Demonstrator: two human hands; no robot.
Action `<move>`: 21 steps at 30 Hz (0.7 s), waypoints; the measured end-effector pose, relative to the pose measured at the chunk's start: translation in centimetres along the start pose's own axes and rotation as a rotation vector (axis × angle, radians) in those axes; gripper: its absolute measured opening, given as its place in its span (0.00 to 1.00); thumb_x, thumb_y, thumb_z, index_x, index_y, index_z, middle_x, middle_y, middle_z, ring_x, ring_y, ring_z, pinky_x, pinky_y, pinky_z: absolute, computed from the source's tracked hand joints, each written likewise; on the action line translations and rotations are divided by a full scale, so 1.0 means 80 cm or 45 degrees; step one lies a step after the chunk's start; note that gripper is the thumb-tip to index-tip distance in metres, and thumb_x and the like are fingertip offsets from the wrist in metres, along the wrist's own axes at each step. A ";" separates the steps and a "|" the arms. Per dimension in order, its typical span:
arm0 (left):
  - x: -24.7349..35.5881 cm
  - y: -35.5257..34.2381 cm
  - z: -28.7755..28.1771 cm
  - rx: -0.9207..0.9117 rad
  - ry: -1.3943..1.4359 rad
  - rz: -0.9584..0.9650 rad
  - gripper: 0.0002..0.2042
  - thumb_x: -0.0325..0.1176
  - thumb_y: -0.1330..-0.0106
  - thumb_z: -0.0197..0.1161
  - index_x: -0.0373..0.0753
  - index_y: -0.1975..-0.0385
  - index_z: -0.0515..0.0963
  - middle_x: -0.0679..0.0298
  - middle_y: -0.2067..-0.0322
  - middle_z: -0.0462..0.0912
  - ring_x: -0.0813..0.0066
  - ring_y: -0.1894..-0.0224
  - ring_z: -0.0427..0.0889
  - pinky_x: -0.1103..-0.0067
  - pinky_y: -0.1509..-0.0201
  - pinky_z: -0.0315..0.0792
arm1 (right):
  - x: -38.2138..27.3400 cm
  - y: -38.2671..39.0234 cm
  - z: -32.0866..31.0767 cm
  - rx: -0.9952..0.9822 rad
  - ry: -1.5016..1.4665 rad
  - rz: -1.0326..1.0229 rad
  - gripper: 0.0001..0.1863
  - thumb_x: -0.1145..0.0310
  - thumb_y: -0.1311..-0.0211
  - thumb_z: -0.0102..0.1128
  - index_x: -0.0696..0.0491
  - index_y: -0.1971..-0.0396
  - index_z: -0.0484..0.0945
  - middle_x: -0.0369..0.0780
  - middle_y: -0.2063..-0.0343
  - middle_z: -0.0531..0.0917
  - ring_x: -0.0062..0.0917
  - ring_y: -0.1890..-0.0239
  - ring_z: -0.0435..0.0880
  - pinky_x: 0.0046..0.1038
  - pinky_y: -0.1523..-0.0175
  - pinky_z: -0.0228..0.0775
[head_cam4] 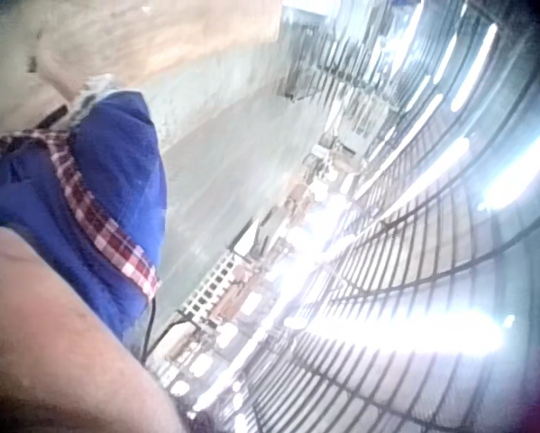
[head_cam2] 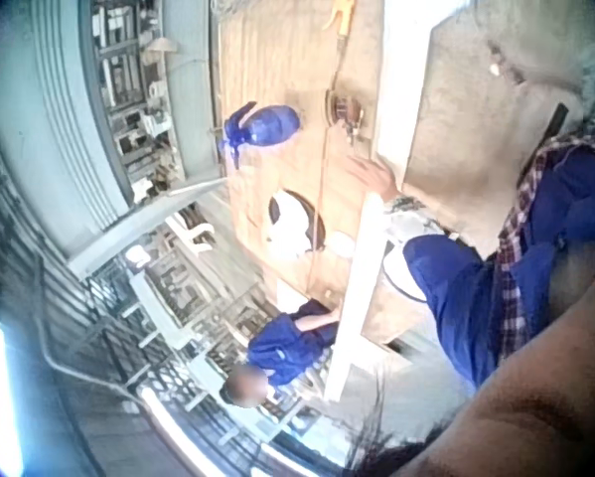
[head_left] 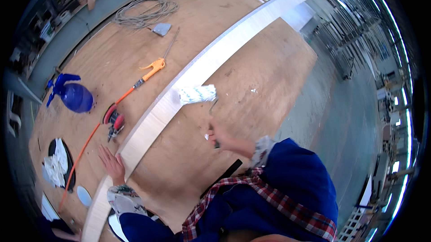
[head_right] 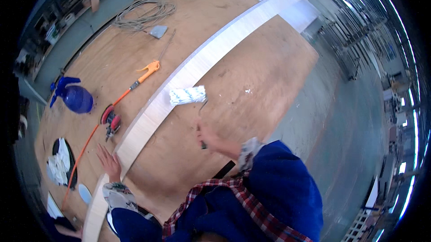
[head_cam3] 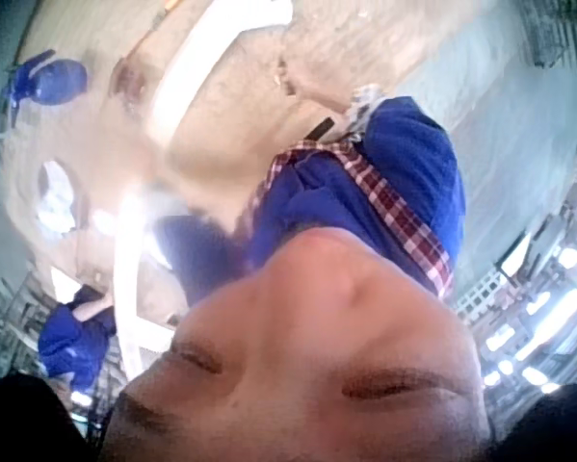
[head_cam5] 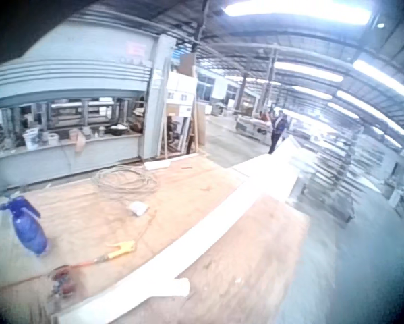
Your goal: The person sands a long curved wooden board with a sanding block and then applies a white coating to the surface using a paint roller.
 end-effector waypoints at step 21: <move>0.412 0.042 -0.034 0.076 0.194 -1.226 0.29 0.42 0.40 0.48 0.24 0.46 0.56 0.41 0.41 0.48 0.49 0.38 0.47 0.62 0.35 0.40 | -0.455 -0.123 -0.102 -0.410 2.899 -1.086 0.23 0.52 0.38 0.39 0.60 0.62 0.70 0.52 0.69 0.77 0.46 0.64 0.76 0.40 0.59 0.66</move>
Point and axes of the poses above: each hand's wrist, its own y-axis away from the middle knuckle, its own z-axis out of the palm, x = y × z, the point moved 2 cm from there along -y, towards the middle knuckle
